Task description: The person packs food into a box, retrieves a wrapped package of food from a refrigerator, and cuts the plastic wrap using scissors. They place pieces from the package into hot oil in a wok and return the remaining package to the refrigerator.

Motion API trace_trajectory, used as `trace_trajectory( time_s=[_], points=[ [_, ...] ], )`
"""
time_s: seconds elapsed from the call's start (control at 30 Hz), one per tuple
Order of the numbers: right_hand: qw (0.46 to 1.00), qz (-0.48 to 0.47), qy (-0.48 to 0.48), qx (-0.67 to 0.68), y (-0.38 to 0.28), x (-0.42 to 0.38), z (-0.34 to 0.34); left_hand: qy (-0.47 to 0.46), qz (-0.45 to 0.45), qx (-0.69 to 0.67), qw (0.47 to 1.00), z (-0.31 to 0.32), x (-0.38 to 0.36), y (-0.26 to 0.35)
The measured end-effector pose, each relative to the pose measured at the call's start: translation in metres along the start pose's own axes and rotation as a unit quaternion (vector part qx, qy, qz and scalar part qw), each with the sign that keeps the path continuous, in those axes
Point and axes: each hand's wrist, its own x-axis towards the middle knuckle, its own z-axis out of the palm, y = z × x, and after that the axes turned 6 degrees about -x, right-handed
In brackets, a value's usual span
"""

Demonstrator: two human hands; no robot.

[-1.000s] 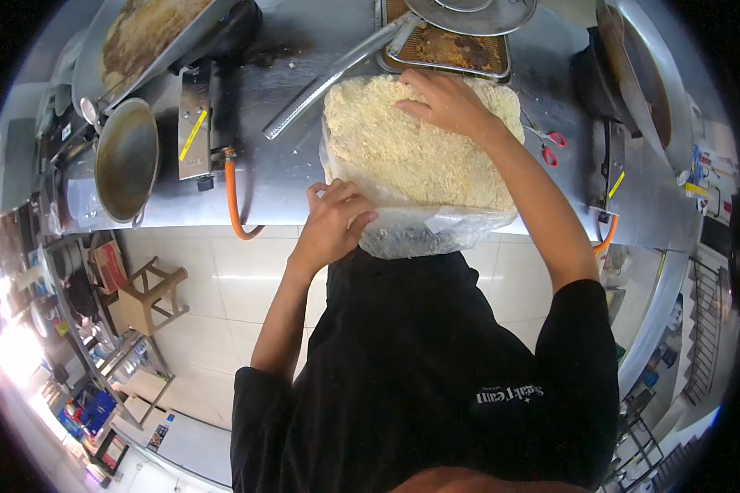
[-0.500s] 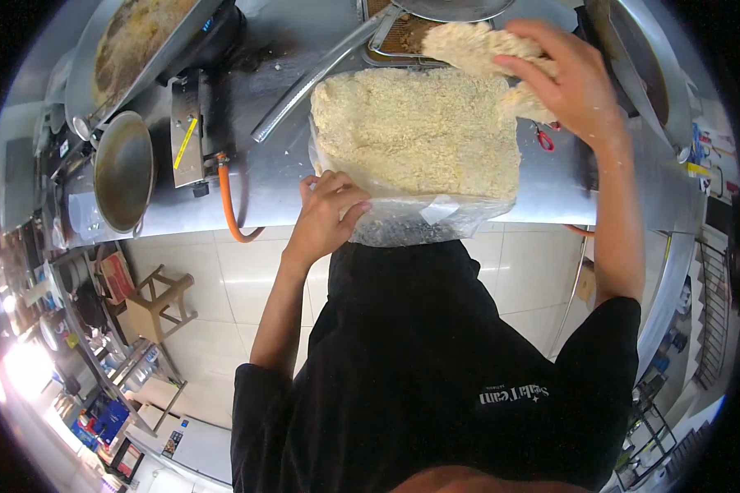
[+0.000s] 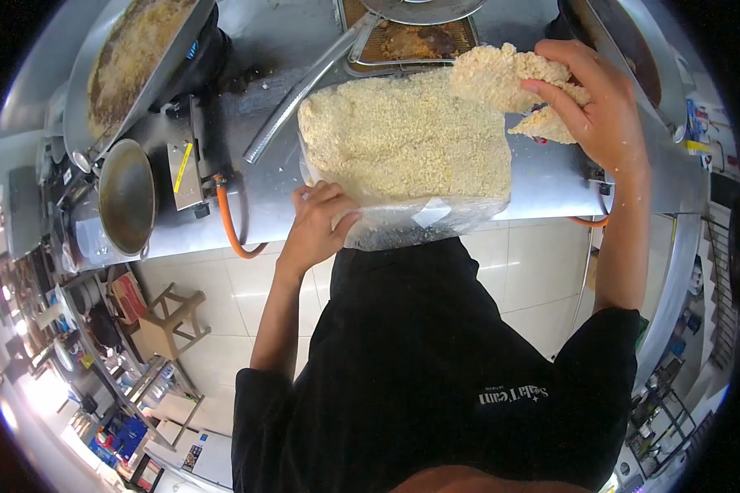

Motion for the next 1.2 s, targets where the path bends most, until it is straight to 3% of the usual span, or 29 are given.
trace_trajectory(
  time_s=[0.17, 0.27, 0.37, 0.47, 0.5, 0.6, 0.7, 1.03, 1.13, 1.2],
  points=[
    [0.999, -0.031, 0.015, -0.024, -0.011, 0.027, -0.006, -0.031, 0.001, -0.037, 0.999, -0.008, 0.001, -0.001],
    [0.999, -0.033, -0.004, 0.015, -0.025, 0.064, -0.015, -0.011, 0.019, -0.048, 0.999, -0.006, 0.002, -0.004],
    [0.998, -0.022, -0.030, -0.059, -0.073, 0.119, -0.037, 0.028, 0.039, -0.061, 0.997, -0.002, 0.000, -0.010],
    [0.998, -0.036, 0.012, 0.059, -0.088, 0.184, -0.025, 0.050, 0.050, -0.071, 0.995, 0.004, -0.003, -0.015],
    [0.995, -0.088, 0.042, 0.035, -0.098, 0.204, -0.024, 0.057, 0.056, -0.073, 0.994, 0.008, -0.005, -0.018],
    [0.996, -0.022, -0.030, 0.083, -0.145, 0.266, -0.017, 0.085, 0.059, -0.079, 0.991, 0.005, -0.008, -0.023],
    [0.971, -0.207, 0.096, 0.066, -0.150, 0.336, 0.039, 0.069, 0.074, -0.079, 0.992, 0.011, -0.005, -0.037],
    [0.977, -0.204, -0.037, 0.054, -0.248, 0.464, 0.171, 0.074, 0.114, -0.122, 0.983, 0.023, 0.008, -0.063],
    [0.970, -0.217, -0.001, 0.112, -0.266, 0.501, 0.210, 0.014, 0.083, -0.079, 0.993, 0.027, 0.010, -0.068],
    [0.971, -0.216, -0.035, 0.095, -0.275, 0.524, 0.228, 0.041, 0.102, -0.100, 0.989, 0.037, 0.010, -0.075]
  ],
)
